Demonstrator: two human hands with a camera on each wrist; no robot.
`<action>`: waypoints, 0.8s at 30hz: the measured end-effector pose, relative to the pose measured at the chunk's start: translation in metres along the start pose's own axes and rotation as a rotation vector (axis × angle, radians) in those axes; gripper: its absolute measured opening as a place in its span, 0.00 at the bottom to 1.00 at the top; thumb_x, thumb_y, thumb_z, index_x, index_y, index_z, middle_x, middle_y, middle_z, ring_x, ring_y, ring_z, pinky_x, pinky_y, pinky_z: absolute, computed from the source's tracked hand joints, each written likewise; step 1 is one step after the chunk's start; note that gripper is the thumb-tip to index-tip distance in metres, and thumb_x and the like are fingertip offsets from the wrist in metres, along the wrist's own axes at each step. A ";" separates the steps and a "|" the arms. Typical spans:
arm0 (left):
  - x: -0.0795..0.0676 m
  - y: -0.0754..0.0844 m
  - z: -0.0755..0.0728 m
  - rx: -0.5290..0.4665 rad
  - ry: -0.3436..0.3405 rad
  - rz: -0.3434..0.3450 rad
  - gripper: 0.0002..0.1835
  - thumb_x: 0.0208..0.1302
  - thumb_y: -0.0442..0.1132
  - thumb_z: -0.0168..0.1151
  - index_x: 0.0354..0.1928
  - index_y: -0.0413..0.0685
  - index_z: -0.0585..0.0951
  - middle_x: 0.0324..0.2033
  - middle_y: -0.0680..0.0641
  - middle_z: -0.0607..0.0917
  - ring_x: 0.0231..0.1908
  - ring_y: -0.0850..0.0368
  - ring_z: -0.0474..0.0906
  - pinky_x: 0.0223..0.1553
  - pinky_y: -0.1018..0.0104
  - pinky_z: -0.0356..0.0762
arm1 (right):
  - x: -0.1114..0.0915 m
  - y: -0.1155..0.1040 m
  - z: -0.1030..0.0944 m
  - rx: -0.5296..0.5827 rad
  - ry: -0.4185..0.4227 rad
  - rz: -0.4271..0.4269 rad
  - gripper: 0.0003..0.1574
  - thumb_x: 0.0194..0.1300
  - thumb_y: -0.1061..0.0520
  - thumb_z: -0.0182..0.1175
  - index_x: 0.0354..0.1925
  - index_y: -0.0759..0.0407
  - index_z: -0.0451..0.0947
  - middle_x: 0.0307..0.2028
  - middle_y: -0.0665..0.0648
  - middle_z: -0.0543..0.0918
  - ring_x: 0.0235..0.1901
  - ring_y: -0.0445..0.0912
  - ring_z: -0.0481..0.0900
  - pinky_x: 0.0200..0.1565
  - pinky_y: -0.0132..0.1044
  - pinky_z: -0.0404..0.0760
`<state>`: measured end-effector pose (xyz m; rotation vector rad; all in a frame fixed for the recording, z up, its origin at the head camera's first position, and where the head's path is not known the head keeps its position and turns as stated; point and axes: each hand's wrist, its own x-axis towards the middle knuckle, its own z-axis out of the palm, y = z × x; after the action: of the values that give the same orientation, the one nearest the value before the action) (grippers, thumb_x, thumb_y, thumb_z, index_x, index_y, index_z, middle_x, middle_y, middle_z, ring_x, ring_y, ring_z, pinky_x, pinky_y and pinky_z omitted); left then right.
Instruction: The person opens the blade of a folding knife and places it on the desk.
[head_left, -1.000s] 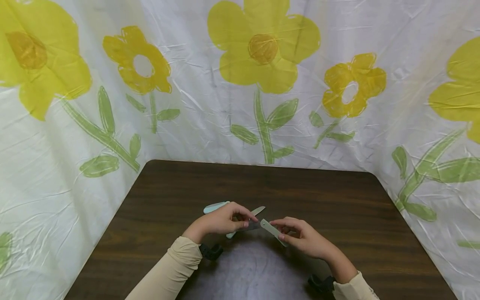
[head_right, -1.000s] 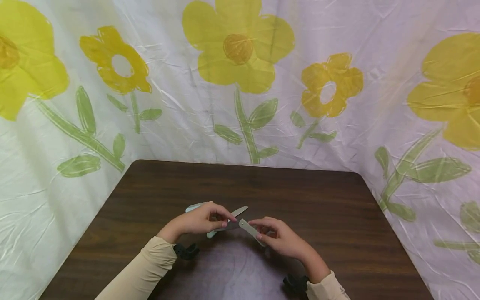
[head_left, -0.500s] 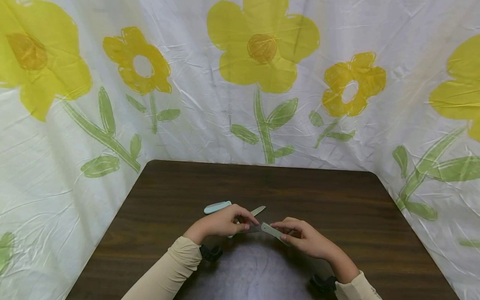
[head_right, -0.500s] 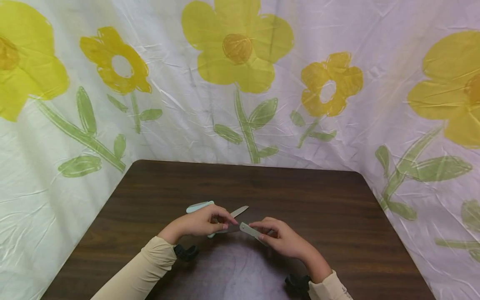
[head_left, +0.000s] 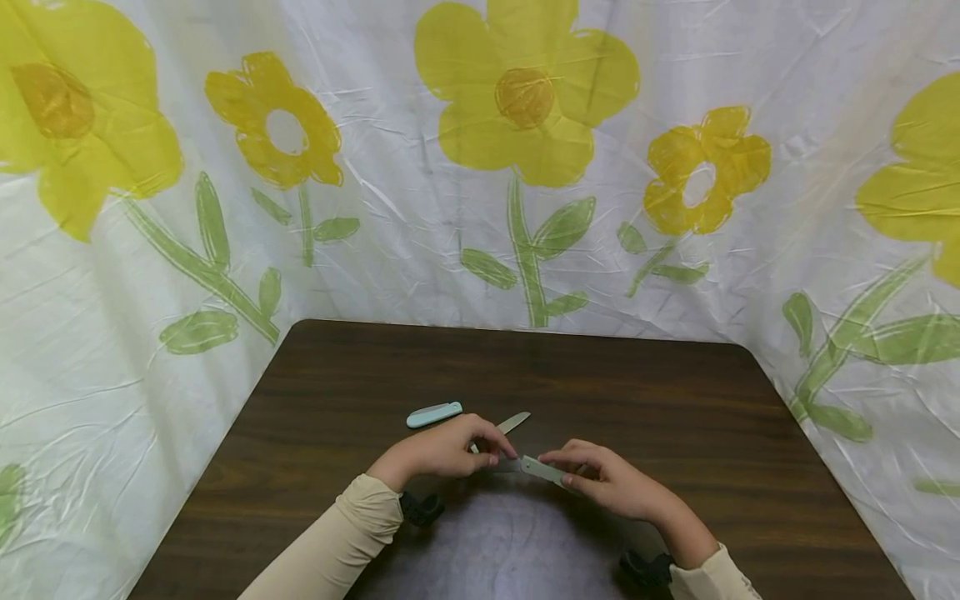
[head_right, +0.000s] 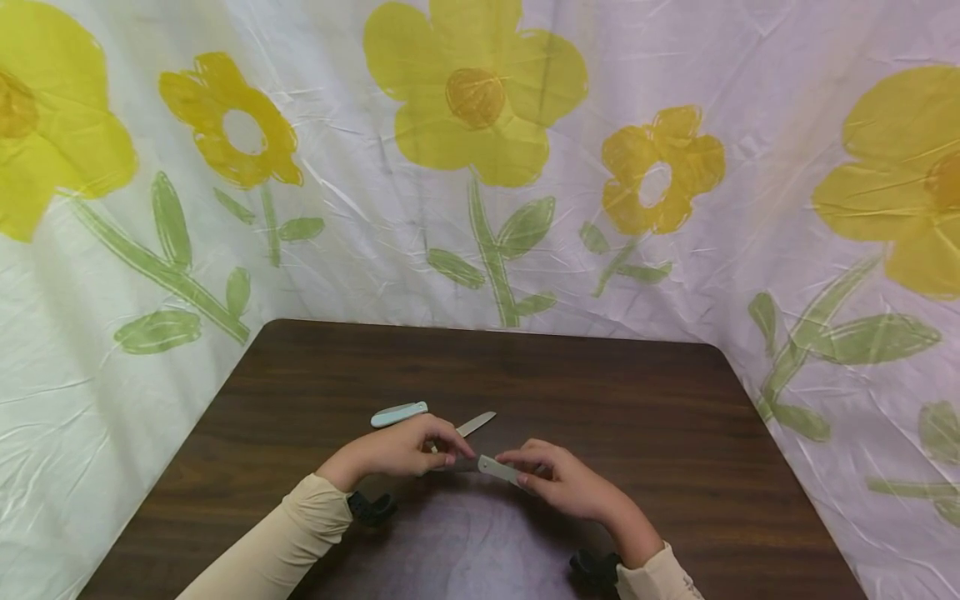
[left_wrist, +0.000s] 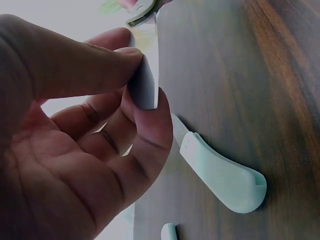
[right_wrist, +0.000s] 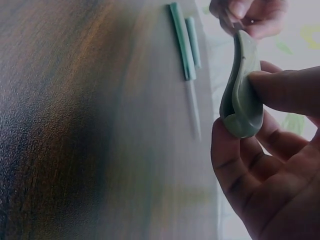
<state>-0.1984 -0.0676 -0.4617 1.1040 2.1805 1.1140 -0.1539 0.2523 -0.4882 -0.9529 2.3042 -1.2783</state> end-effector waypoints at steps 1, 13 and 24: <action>0.000 0.000 0.000 0.000 -0.004 -0.003 0.14 0.77 0.30 0.60 0.56 0.48 0.89 0.49 0.44 0.91 0.38 0.65 0.80 0.41 0.70 0.79 | 0.000 0.000 0.000 -0.003 -0.005 0.000 0.24 0.82 0.56 0.58 0.71 0.54 0.77 0.51 0.57 0.82 0.43 0.41 0.78 0.43 0.36 0.83; 0.000 -0.003 0.006 0.010 -0.034 -0.016 0.15 0.76 0.29 0.60 0.55 0.50 0.89 0.45 0.44 0.90 0.39 0.68 0.79 0.47 0.68 0.81 | -0.003 -0.001 0.002 -0.008 -0.045 0.003 0.24 0.82 0.56 0.57 0.71 0.54 0.78 0.51 0.56 0.82 0.42 0.40 0.76 0.42 0.35 0.81; 0.003 -0.002 0.008 0.025 -0.072 -0.020 0.14 0.76 0.28 0.60 0.53 0.48 0.90 0.39 0.43 0.88 0.33 0.67 0.75 0.39 0.71 0.77 | -0.002 0.000 0.002 -0.006 -0.087 -0.017 0.23 0.82 0.57 0.56 0.70 0.58 0.78 0.52 0.57 0.82 0.42 0.39 0.76 0.43 0.35 0.79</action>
<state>-0.1952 -0.0625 -0.4677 1.1137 2.1501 1.0248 -0.1515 0.2530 -0.4893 -1.0123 2.2395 -1.2122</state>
